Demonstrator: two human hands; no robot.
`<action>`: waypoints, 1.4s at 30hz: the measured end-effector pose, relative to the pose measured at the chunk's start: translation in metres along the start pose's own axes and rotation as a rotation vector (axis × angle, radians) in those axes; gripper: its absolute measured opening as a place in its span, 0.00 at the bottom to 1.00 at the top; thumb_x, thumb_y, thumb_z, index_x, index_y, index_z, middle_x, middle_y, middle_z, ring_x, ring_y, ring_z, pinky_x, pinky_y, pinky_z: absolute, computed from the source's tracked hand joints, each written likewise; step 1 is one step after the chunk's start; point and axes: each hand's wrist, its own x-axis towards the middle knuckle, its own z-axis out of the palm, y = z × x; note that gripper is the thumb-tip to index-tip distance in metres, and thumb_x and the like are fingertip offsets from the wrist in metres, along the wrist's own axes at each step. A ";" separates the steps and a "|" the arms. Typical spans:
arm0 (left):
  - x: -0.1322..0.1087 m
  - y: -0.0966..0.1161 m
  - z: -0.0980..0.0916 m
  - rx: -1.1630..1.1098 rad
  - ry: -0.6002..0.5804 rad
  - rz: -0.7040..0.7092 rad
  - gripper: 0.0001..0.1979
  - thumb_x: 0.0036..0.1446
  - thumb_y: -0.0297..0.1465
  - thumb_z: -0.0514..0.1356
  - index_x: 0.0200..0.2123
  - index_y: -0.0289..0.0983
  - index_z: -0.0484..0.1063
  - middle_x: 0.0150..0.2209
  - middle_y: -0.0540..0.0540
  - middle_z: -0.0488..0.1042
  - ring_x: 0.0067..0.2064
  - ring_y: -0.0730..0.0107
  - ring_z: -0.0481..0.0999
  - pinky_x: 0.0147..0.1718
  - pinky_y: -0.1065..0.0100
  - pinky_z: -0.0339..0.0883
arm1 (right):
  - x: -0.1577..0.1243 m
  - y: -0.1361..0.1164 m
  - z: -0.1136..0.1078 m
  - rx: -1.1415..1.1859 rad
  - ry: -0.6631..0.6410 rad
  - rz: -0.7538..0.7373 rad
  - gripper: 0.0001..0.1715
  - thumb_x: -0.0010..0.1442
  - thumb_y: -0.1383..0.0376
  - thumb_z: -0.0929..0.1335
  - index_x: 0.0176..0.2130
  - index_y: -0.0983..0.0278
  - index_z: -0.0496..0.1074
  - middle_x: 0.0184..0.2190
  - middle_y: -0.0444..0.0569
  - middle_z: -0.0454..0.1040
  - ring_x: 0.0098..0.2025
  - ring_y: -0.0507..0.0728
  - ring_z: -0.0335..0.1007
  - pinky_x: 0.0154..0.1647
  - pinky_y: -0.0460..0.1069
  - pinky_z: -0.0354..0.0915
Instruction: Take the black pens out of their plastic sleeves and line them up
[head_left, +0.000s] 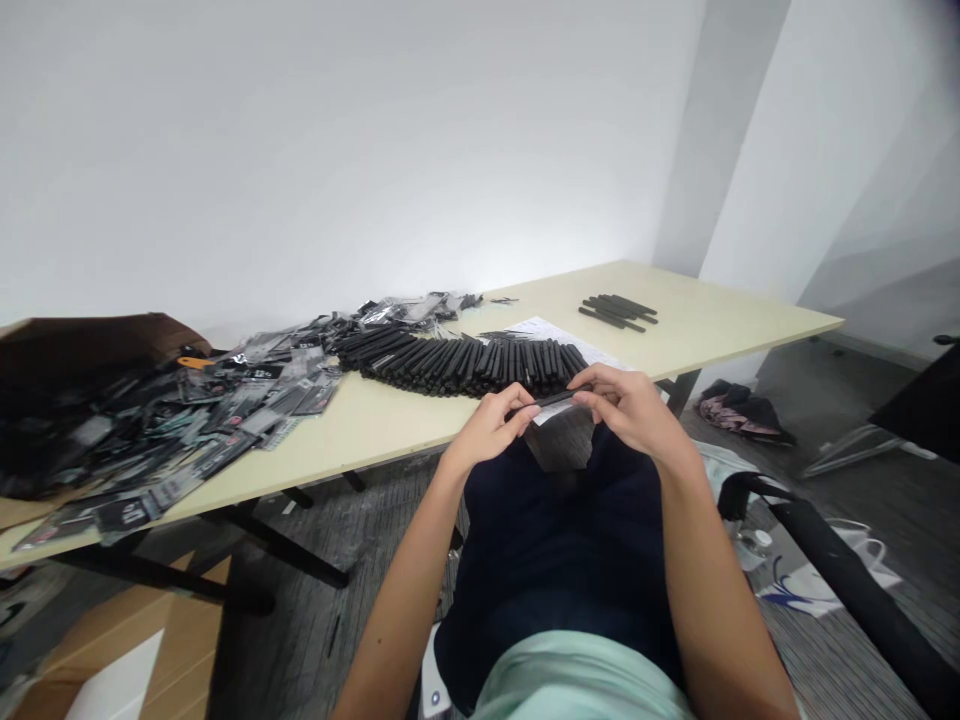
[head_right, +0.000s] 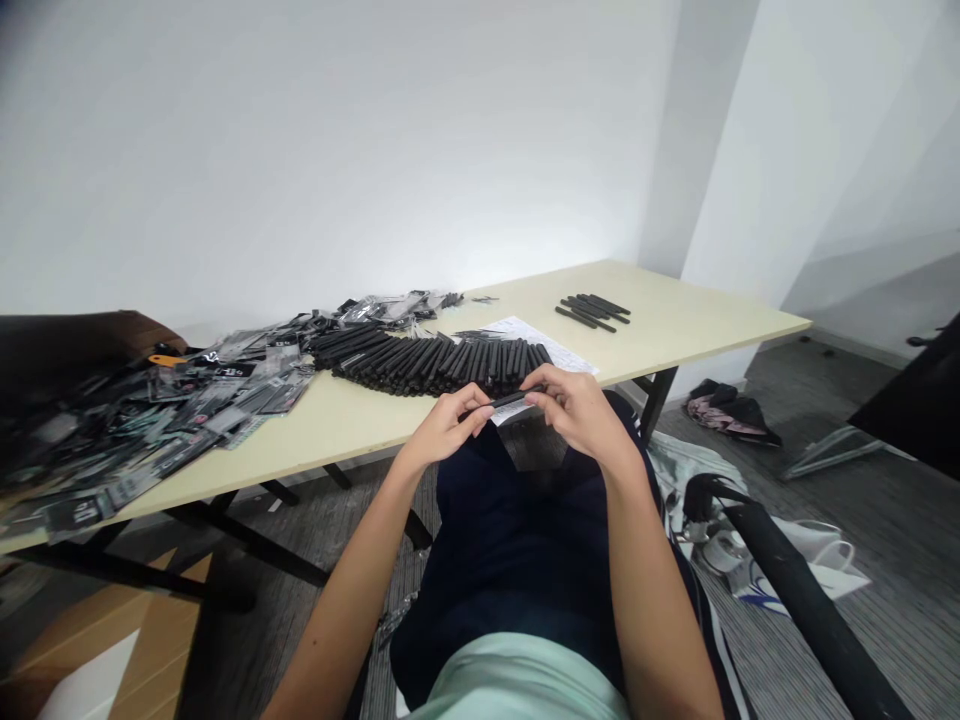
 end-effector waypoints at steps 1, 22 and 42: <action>0.000 0.000 0.000 0.002 0.000 -0.002 0.13 0.70 0.40 0.57 0.37 0.36 0.69 0.26 0.52 0.70 0.28 0.73 0.69 0.31 0.72 0.62 | 0.000 0.000 0.000 0.005 -0.002 0.006 0.11 0.67 0.57 0.70 0.44 0.60 0.76 0.25 0.45 0.74 0.23 0.55 0.69 0.27 0.50 0.65; 0.000 -0.005 0.001 -0.006 0.012 -0.027 0.13 0.68 0.40 0.60 0.37 0.36 0.69 0.31 0.49 0.74 0.30 0.73 0.72 0.33 0.71 0.64 | 0.000 0.000 -0.008 -0.042 -0.028 0.014 0.09 0.64 0.58 0.72 0.39 0.62 0.76 0.24 0.44 0.74 0.22 0.53 0.65 0.25 0.48 0.60; 0.000 -0.002 0.000 0.002 0.000 -0.040 0.14 0.69 0.41 0.59 0.37 0.36 0.71 0.29 0.51 0.72 0.29 0.74 0.69 0.32 0.72 0.62 | 0.003 -0.004 0.000 -0.082 0.000 -0.018 0.09 0.67 0.59 0.69 0.37 0.61 0.73 0.27 0.46 0.76 0.27 0.55 0.70 0.31 0.50 0.64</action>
